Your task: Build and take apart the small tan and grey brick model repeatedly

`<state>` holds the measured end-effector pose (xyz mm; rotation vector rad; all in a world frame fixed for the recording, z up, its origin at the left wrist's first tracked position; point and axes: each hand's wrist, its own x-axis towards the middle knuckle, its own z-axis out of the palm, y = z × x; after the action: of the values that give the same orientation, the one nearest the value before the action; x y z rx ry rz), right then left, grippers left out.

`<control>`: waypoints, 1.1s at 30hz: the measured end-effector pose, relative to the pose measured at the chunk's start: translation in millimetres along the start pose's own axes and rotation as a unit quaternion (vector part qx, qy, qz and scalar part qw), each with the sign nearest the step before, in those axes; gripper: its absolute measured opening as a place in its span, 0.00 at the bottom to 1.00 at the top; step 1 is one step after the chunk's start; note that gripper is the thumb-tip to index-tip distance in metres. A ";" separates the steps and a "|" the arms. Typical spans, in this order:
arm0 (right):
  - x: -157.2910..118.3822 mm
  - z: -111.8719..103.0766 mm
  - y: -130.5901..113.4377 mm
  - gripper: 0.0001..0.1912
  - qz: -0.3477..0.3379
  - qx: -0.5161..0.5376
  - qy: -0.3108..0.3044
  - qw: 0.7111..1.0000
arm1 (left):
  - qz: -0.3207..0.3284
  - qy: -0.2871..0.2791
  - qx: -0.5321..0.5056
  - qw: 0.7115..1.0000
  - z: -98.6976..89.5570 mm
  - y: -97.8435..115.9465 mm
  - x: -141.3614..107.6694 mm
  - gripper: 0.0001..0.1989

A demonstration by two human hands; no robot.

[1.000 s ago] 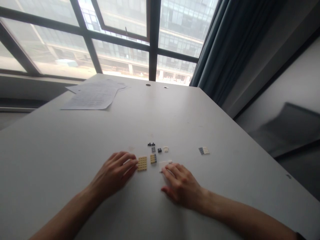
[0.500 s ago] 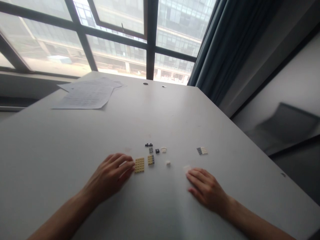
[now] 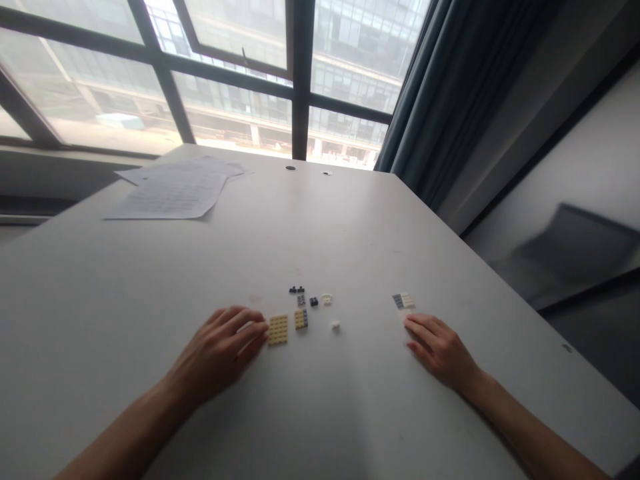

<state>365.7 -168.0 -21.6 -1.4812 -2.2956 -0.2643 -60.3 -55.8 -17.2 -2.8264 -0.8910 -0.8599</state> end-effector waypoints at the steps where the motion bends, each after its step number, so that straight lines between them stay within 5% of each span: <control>1: 0.7 0.0 -1.0 0.16 0.000 -0.001 0.007 1.000 | 0.001 -0.003 0.000 1.000 0.1 -0.3 -0.3 0.05; 8: 38.0 13.1 -36.6 0.15 -0.002 0.074 0.055 0.996 | 0.008 -0.006 0.008 1.000 1.1 -1.5 -1.1 0.05; 14: 92.7 36.6 -87.5 0.12 -0.033 0.136 -0.015 0.990 | 0.007 -0.005 0.002 1.000 0.0 -0.9 -0.6 0.05; 18: 104.4 46.7 -96.6 0.08 -0.039 0.119 -0.044 0.991 | 0.001 -0.004 -0.001 1.000 -0.2 -1.6 -1.2 0.06; 22: 94.3 36.4 -67.9 0.08 -0.024 0.139 -0.010 0.990 | -0.006 -0.004 -0.007 1.000 -0.3 -2.3 -2.1 0.06; 28: 42.6 7.0 25.0 0.08 0.090 0.082 0.085 0.989 | -0.007 -0.004 -0.010 1.000 0.4 -2.2 -2.3 0.06; 33: 5.5 7.9 58.2 0.08 0.098 0.045 0.071 0.992 | -0.008 -0.002 -0.008 1.000 1.0 -1.6 -1.1 0.06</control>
<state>414.6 -136.0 -29.5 -1.5749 -2.0078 -0.2004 -61.4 -54.8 -18.8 -2.8396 -0.9114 -0.8686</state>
